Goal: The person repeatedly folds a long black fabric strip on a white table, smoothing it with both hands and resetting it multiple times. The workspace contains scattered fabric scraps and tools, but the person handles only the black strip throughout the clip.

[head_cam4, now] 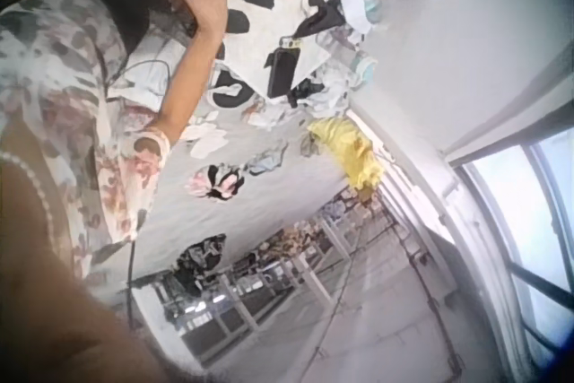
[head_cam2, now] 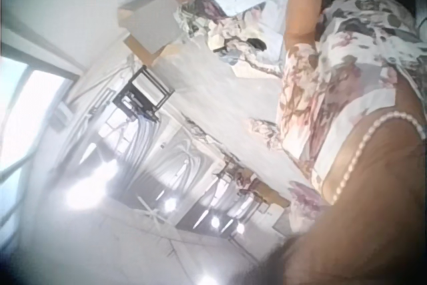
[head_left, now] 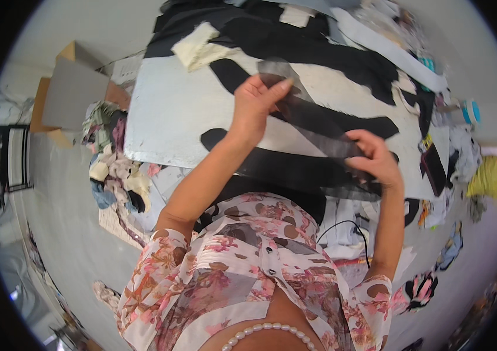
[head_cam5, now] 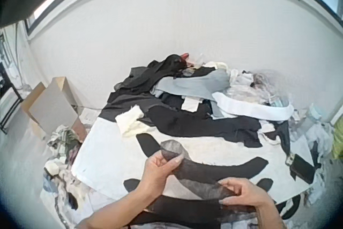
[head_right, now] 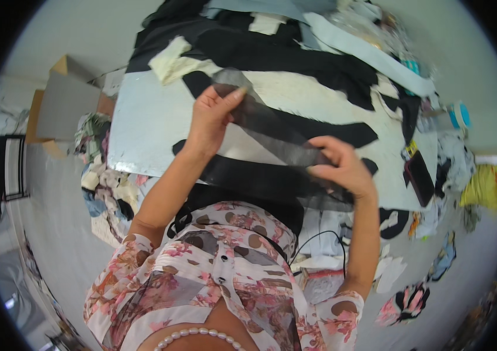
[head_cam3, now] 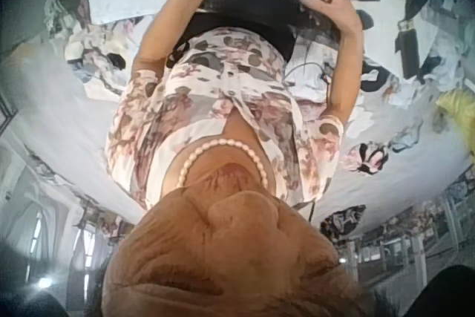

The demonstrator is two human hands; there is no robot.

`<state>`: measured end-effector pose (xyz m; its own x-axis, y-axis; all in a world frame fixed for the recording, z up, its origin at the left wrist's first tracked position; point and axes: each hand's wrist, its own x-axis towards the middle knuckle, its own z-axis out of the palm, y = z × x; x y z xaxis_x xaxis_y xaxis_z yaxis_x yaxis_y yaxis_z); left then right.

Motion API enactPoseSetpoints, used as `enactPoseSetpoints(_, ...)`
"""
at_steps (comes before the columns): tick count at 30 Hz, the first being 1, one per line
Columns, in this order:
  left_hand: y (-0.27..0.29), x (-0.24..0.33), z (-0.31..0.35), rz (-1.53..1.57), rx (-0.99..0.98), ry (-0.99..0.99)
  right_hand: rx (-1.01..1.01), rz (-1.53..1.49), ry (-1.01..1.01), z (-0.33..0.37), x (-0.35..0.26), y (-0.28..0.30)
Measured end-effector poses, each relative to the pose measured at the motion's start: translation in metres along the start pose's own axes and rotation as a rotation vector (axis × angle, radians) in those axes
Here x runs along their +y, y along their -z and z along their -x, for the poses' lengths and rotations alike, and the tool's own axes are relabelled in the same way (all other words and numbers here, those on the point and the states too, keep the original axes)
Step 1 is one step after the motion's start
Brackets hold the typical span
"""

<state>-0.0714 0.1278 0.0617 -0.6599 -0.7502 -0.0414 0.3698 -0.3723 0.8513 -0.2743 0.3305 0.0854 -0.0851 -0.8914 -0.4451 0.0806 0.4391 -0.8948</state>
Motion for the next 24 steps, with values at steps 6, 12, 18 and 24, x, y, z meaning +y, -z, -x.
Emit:
enactPoseSetpoints(6,-0.039,-0.015,-0.019,0.029,0.003,0.078,0.379,0.090,0.200,0.088,-0.007,0.094)
enactPoseSetpoints(12,-0.002,-0.010,-0.016,0.004,0.045,0.137,0.354,0.165,0.172,0.080,-0.019,0.068)
enactPoseSetpoints(18,0.060,0.003,-0.016,-0.198,0.204,0.157,0.283,0.307,0.098,0.039,-0.010,0.047)
enactPoseSetpoints(24,0.000,-0.045,-0.020,-0.050,0.125,0.225,0.425,0.426,-0.050,0.076,-0.014,0.123)
